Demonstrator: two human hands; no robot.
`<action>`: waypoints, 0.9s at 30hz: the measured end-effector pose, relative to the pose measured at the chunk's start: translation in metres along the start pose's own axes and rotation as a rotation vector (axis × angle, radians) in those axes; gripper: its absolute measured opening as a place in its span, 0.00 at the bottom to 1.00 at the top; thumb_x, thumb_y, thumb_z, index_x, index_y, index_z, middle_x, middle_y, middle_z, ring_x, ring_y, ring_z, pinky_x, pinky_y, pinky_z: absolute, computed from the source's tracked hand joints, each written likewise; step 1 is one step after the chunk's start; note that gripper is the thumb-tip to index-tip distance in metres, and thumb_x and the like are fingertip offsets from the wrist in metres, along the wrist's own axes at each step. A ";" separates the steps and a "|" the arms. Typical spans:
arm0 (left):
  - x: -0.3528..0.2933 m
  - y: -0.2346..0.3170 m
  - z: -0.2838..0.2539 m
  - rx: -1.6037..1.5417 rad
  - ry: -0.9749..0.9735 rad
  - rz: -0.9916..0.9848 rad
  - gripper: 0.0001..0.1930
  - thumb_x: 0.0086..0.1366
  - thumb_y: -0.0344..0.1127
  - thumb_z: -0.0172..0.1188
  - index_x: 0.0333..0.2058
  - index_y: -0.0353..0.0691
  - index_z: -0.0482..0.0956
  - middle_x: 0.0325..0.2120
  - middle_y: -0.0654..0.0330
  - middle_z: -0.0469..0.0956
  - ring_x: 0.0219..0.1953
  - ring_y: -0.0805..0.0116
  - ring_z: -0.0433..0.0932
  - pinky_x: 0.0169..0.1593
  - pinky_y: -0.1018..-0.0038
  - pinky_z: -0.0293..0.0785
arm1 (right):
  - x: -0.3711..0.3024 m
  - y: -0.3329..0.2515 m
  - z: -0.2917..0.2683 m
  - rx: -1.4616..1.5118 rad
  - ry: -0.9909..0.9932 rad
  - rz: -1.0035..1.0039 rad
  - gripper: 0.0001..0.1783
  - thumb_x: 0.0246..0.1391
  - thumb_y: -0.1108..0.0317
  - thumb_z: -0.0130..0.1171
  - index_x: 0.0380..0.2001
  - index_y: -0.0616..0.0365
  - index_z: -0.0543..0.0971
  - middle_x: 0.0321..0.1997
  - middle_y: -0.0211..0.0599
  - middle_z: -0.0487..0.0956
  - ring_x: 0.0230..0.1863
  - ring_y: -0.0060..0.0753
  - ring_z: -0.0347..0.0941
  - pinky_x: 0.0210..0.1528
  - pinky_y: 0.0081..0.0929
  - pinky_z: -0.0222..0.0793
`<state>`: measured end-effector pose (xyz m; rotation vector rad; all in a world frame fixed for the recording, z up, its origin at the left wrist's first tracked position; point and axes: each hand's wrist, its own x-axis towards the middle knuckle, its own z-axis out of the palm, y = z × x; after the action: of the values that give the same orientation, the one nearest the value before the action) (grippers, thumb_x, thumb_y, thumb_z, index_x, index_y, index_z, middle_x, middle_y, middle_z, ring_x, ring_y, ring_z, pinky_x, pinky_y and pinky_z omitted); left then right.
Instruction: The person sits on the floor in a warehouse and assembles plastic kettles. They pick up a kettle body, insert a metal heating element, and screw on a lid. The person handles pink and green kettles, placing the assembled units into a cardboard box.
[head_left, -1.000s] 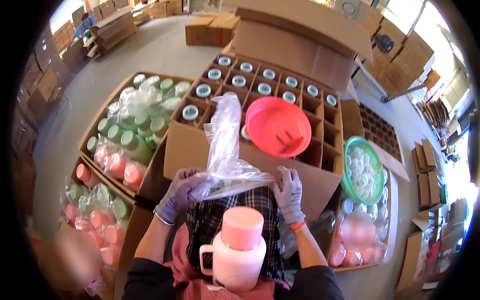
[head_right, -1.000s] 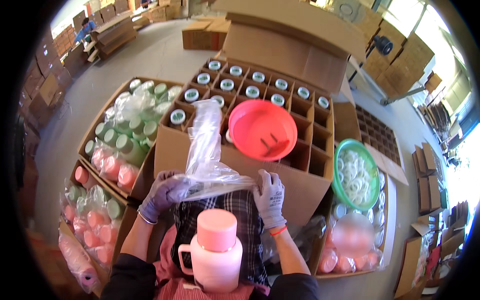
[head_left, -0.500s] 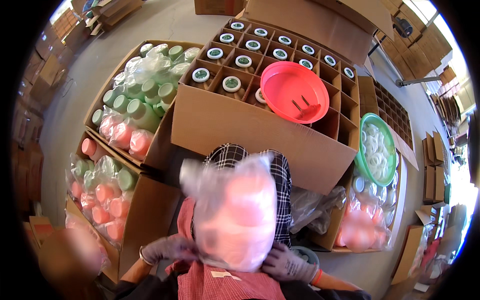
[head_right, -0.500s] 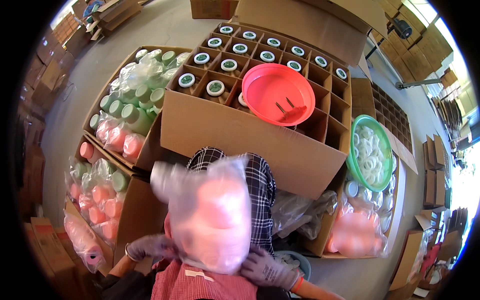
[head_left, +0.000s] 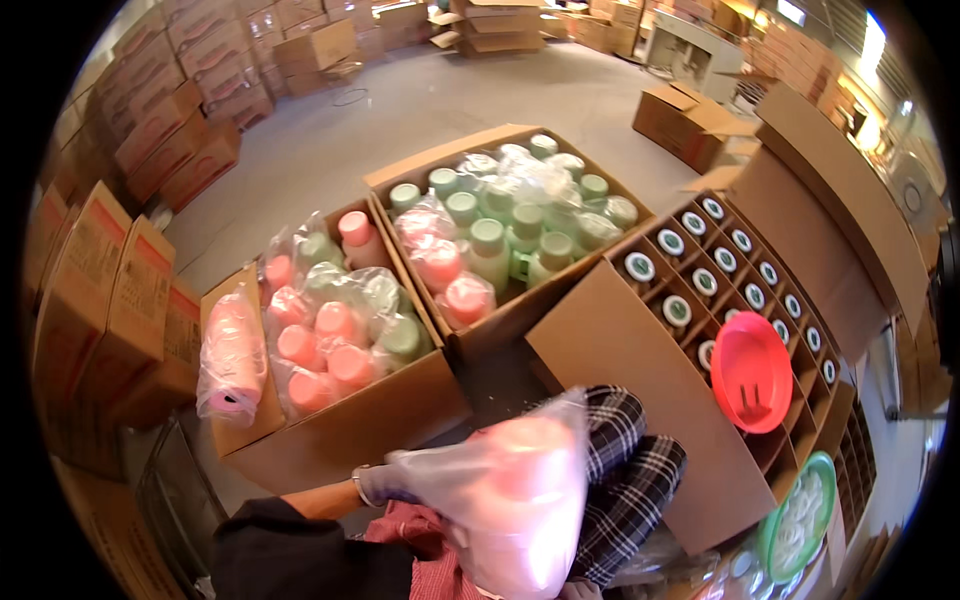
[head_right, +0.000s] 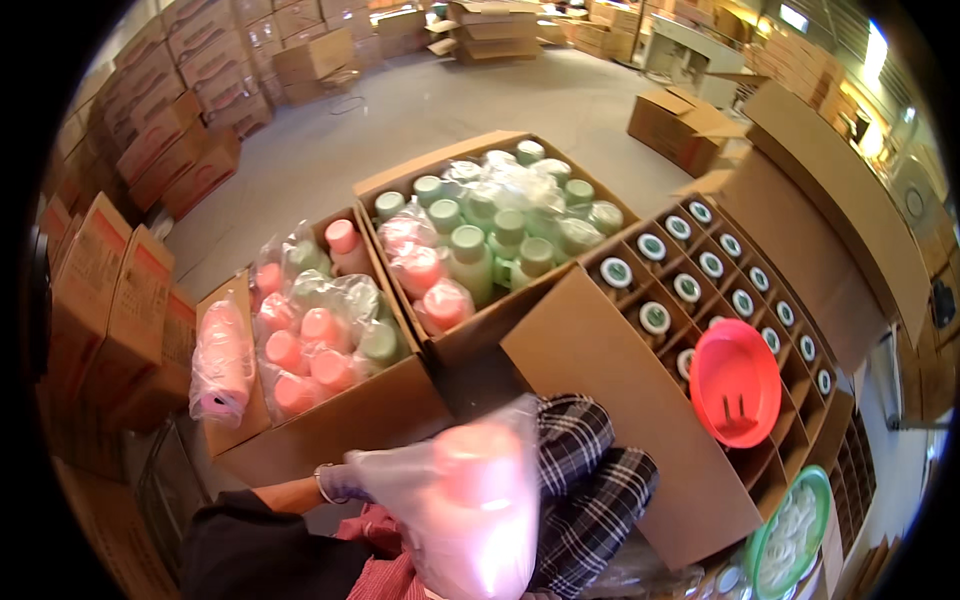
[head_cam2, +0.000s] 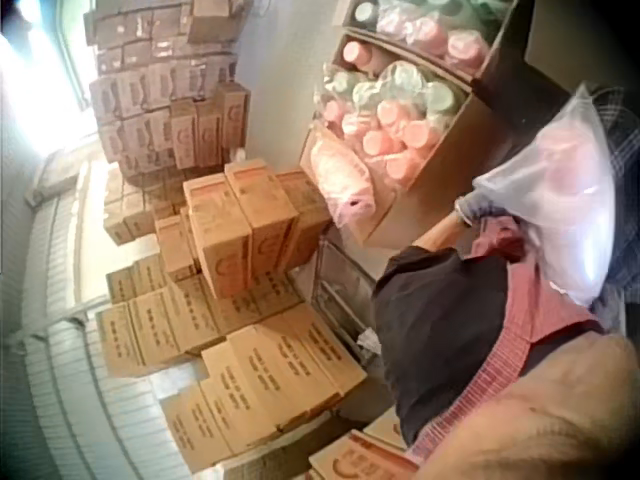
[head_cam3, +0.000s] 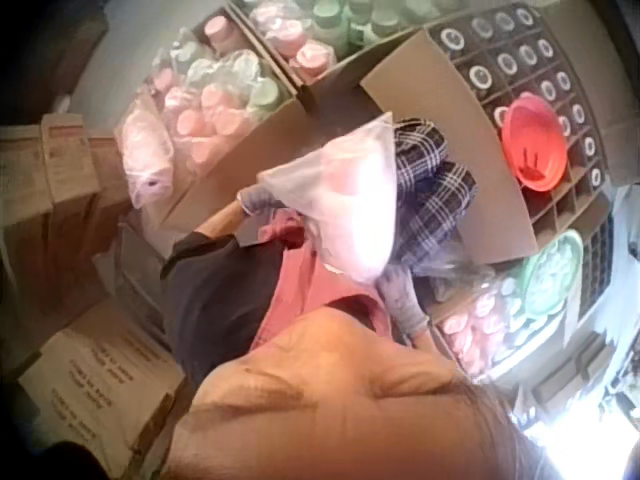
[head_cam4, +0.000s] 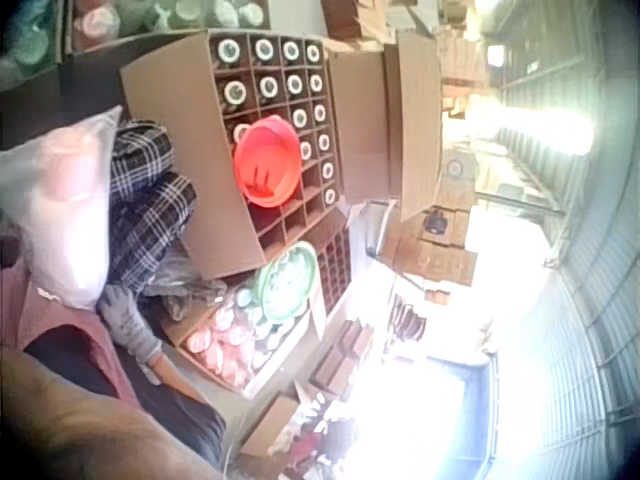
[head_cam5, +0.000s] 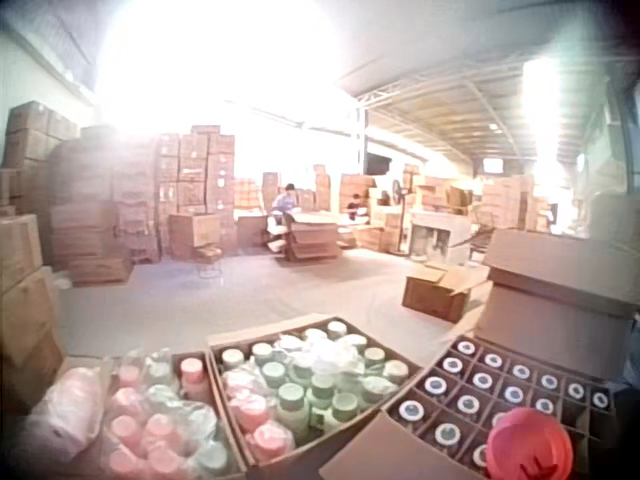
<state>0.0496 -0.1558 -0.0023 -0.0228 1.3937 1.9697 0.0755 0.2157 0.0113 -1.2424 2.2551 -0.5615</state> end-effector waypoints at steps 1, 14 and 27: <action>-0.019 -0.014 -0.009 -0.169 0.088 0.002 0.24 0.68 0.34 0.55 0.62 0.35 0.67 0.57 0.53 0.73 0.56 0.64 0.74 0.60 0.63 0.73 | 0.016 0.000 -0.009 0.115 -0.032 0.049 0.13 0.49 0.66 0.55 0.38 0.57 0.80 0.41 0.45 0.75 0.47 0.51 0.71 0.53 0.49 0.66; 0.132 0.013 -0.236 -0.367 0.954 0.954 0.14 0.69 0.41 0.53 0.38 0.36 0.79 0.37 0.60 0.82 0.42 0.63 0.80 0.53 0.63 0.78 | 0.296 0.028 -0.116 -0.300 0.194 -0.472 0.12 0.50 0.58 0.61 0.35 0.53 0.77 0.45 0.37 0.76 0.48 0.40 0.72 0.56 0.45 0.63; 0.292 -0.018 -0.361 1.329 0.812 0.052 0.12 0.65 0.36 0.51 0.36 0.39 0.84 0.34 0.47 0.84 0.36 0.51 0.84 0.39 0.59 0.77 | 0.290 0.044 -0.146 -0.394 0.367 -0.295 0.16 0.49 0.64 0.63 0.42 0.57 0.77 0.47 0.41 0.77 0.55 0.45 0.71 0.66 0.56 0.58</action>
<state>-0.2921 -0.2966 -0.2841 -0.1819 2.9708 0.6865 -0.1744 0.0048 0.0352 -1.8139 2.5900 -0.4954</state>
